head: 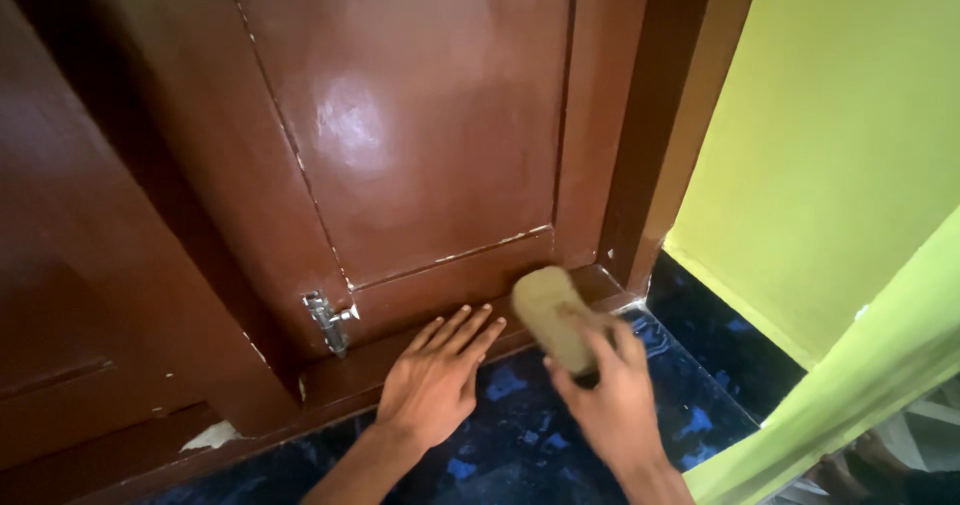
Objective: The person cleans a wooden door by rubbing and wiping its panels and frame with a sponge.
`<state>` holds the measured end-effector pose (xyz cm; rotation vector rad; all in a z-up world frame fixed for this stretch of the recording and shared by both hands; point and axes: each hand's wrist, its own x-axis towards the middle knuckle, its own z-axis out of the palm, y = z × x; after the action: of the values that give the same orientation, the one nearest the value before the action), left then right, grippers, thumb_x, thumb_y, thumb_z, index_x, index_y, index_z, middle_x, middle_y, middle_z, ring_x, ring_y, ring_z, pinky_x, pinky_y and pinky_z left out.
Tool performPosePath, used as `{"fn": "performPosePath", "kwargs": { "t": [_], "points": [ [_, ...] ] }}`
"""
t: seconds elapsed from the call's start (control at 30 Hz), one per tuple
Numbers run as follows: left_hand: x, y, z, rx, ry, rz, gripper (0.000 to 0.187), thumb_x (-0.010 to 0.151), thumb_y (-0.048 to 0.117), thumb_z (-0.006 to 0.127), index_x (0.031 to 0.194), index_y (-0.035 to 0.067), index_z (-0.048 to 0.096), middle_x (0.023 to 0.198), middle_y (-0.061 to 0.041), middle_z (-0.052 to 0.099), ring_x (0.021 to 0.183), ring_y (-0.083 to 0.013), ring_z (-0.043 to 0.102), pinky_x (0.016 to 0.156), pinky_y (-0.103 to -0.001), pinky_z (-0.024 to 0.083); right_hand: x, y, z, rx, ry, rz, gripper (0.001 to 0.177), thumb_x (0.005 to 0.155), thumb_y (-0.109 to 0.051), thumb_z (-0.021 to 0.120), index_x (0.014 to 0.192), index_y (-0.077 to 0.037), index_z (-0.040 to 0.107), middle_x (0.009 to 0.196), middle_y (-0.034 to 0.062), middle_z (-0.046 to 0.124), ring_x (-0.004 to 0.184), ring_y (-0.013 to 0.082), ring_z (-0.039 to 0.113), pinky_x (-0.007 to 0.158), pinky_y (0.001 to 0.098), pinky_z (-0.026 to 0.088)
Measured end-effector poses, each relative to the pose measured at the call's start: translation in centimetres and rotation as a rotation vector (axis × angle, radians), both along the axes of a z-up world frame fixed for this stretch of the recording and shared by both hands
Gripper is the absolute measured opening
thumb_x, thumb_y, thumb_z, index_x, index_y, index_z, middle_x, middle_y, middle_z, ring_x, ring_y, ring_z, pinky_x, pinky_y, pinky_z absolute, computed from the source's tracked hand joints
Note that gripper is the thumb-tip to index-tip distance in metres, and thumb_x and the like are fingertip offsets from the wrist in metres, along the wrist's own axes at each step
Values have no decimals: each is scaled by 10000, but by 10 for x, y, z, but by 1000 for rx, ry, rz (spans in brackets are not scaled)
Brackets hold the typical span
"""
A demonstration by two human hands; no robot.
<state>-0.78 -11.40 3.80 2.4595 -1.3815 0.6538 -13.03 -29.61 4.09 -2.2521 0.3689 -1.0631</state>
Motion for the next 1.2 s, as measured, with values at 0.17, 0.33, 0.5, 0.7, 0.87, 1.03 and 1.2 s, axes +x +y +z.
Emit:
{"fn": "performPosePath", "kwargs": {
  "t": [0.17, 0.33, 0.5, 0.7, 0.87, 1.03, 1.2],
  "points": [
    [0, 1, 1, 17, 10, 7, 565, 919, 156, 545, 1482, 172, 497, 1544, -51, 487, 1412, -229, 448, 1172, -404, 324, 1, -1, 2, -32, -31, -11, 597, 728, -176, 822, 1302, -192, 661, 1261, 142, 626, 1178, 355, 598, 969, 426, 514],
    [1, -1, -2, 12, 2, 14, 538, 942, 165, 536, 1478, 185, 505, 1540, -44, 488, 1410, -218, 448, 1175, -405, 320, 2, -1, -8, -32, -17, 8, 595, 681, -179, 849, 1256, -187, 697, 1256, 139, 633, 1161, 367, 586, 963, 437, 501],
    [0, 1, -1, 4, -21, 6, 544, 930, 167, 545, 1473, 174, 507, 1537, -51, 490, 1406, -223, 448, 1168, -410, 325, 9, -19, -18, -56, -37, -169, 553, 725, -201, 856, 1246, -123, 686, 1291, 186, 612, 1191, 399, 575, 1003, 449, 489],
    [1, 3, -1, -26, 16, -11, 556, 911, 142, 561, 1464, 169, 522, 1535, -64, 501, 1405, -243, 456, 1171, -418, 322, 8, -15, -14, -28, -63, 23, 487, 706, -205, 867, 1161, -117, 720, 1233, 155, 655, 1147, 362, 616, 975, 426, 509],
    [0, 4, -2, -39, 1, -21, 552, 914, 145, 564, 1464, 152, 522, 1530, -73, 508, 1400, -247, 464, 1164, -418, 332, 9, -18, -10, 29, -94, -165, 532, 722, -173, 835, 1241, -142, 722, 1235, 154, 648, 1148, 366, 609, 989, 436, 498],
    [2, 3, -4, -31, 20, -14, 553, 908, 147, 567, 1459, 153, 525, 1527, -71, 508, 1402, -241, 465, 1171, -419, 327, 6, -5, -12, -100, -9, 100, 566, 656, -186, 876, 1198, -133, 722, 1260, 174, 633, 1182, 390, 563, 991, 450, 454],
    [2, 4, -5, -53, -14, -25, 531, 936, 152, 561, 1466, 158, 523, 1540, -59, 505, 1411, -229, 469, 1180, -413, 330, 8, -15, -8, -13, 3, -150, 557, 747, -163, 826, 1290, -156, 700, 1276, 185, 615, 1179, 385, 567, 1006, 453, 482]
  ]
}}
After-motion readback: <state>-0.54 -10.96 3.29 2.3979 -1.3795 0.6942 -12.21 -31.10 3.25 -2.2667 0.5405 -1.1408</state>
